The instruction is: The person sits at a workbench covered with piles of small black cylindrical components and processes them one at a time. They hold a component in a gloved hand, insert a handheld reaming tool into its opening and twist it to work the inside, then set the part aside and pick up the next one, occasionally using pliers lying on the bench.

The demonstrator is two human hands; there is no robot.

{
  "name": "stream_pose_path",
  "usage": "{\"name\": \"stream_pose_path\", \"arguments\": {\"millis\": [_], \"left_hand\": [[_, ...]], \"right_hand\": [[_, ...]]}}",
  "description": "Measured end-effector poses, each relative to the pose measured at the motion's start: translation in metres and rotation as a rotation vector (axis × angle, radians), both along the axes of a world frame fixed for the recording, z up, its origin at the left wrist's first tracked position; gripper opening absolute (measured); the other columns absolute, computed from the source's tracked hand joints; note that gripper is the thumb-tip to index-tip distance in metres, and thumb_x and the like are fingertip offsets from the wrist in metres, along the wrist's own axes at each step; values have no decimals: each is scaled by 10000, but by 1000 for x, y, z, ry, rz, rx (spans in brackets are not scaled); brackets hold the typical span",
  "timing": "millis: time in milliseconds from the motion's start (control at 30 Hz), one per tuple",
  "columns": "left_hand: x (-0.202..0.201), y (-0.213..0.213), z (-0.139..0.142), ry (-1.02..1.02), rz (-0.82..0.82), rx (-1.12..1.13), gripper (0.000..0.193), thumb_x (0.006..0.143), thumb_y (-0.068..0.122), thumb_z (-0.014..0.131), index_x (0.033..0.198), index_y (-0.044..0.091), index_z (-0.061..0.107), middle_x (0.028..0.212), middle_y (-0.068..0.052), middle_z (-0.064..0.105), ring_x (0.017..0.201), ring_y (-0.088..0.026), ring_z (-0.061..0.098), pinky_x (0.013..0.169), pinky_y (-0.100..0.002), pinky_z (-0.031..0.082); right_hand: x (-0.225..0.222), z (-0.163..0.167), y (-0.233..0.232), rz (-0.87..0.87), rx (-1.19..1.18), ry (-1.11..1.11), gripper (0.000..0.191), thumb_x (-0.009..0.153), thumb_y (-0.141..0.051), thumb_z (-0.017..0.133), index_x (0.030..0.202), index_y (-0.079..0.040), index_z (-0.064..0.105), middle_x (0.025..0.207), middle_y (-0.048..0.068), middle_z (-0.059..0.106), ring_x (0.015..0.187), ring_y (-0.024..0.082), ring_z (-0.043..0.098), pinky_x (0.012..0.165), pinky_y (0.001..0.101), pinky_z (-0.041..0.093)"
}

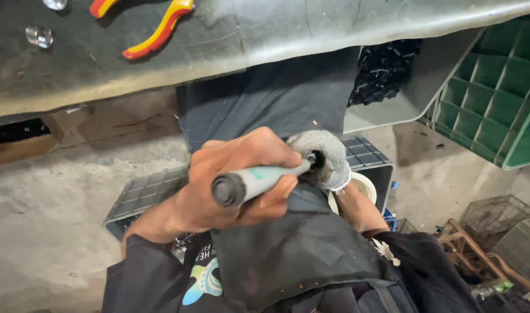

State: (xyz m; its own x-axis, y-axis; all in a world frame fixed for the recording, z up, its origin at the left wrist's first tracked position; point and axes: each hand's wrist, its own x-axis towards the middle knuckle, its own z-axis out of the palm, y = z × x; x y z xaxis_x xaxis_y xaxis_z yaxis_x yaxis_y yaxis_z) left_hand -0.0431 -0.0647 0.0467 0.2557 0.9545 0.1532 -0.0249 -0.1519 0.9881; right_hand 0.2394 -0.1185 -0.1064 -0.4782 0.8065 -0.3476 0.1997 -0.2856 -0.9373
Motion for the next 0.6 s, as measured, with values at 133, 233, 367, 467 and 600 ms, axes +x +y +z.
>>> {"name": "stream_pose_path", "arguments": {"millis": [133,233,367,467,600], "left_hand": [[0,-3,-7,73,7,22,185,988,82,766,1113,31,639,947,-58,680,705,-163,698,613,-258,534],[1,-3,-10,42,4,14,187,998,95,764,1121,37,635,965,-51,682,701,-149,707,620,-251,546],[5,2,-8,82,11,70,181,1002,119,762,1108,53,632,950,-48,683,737,-158,700,628,-260,543],[7,1,-8,131,10,106,173,979,123,768,1061,52,632,942,-51,676,726,-170,666,579,-273,509],[10,-13,-26,112,30,170,183,1017,135,764,1090,55,617,961,-38,656,761,-162,671,583,-267,500]], "right_hand": [[3,2,6,-36,16,123,114,846,-183,746,916,-95,724,934,84,748,886,240,736,828,359,595],[6,4,8,-12,251,-56,149,899,-219,698,964,-87,724,982,109,747,943,290,729,858,390,572],[10,8,10,114,405,-294,141,853,-214,744,921,-92,720,952,128,746,914,325,726,815,398,565],[13,10,10,93,313,-230,144,830,-195,746,918,-86,710,937,115,742,900,299,731,816,385,568],[15,5,6,54,217,-204,81,863,-143,730,919,-86,712,930,94,746,886,261,732,805,370,578]]}}
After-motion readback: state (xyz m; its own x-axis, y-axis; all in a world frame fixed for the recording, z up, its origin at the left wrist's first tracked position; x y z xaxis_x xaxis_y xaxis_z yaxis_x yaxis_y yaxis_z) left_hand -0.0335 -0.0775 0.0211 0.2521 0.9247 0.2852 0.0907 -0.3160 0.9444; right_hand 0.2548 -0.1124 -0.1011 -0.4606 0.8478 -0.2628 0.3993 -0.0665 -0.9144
